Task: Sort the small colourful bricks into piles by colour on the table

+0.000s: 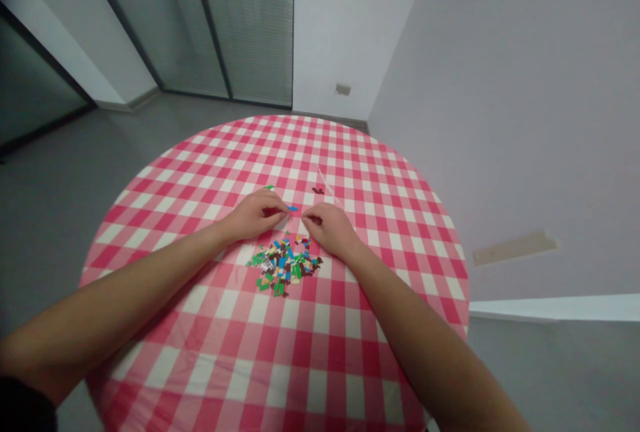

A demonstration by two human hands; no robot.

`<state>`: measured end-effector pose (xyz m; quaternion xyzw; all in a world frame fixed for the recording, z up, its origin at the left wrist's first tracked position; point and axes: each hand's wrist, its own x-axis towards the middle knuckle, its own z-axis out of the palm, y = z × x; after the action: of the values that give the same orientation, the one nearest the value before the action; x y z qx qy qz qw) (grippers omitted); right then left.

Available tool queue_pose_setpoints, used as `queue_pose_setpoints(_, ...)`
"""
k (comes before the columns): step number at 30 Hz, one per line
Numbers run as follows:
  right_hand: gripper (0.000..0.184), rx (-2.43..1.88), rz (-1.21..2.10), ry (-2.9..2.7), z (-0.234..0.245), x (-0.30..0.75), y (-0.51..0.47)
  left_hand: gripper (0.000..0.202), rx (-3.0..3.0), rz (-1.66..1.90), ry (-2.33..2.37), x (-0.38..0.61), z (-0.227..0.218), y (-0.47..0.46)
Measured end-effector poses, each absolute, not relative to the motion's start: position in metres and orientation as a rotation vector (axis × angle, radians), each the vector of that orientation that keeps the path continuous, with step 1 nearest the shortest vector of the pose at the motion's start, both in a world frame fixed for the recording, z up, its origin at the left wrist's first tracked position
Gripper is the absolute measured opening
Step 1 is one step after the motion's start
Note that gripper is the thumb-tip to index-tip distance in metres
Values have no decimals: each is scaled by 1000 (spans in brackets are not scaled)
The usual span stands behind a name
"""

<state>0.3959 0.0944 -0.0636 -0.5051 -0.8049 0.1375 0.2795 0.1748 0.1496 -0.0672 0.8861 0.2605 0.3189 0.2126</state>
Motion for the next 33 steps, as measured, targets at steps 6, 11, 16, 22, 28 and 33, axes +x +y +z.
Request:
queue_pose_setpoints(6, 16, -1601, 188, -2062, -70, 417, 109, 16, 2431, 867, 757, 173, -69, 149)
queue_pose_setpoints(11, 17, -1692, 188, -2059, -71, 423, 113, 17, 2428, 856, 760, 173, -68, 150)
queue_pose_setpoints(16, 15, -1737, 243, -2003, -69, 424, 110, 17, 2437, 845, 769, 173, -69, 150)
queue_pose_setpoints(22, 14, -1796, 342, -1926, -66, 427, 107, 17, 2439, 866, 775, 173, -71, 151)
queue_pose_setpoints(28, 14, -1789, 321, -1940, -65, 427, 105, 17, 2443, 874, 754, 173, -72, 151)
queue_pose_setpoints(33, 16, -1725, 265, -1987, -67, 427, 105, 16, 2441, 864, 755, 173, -71, 151)
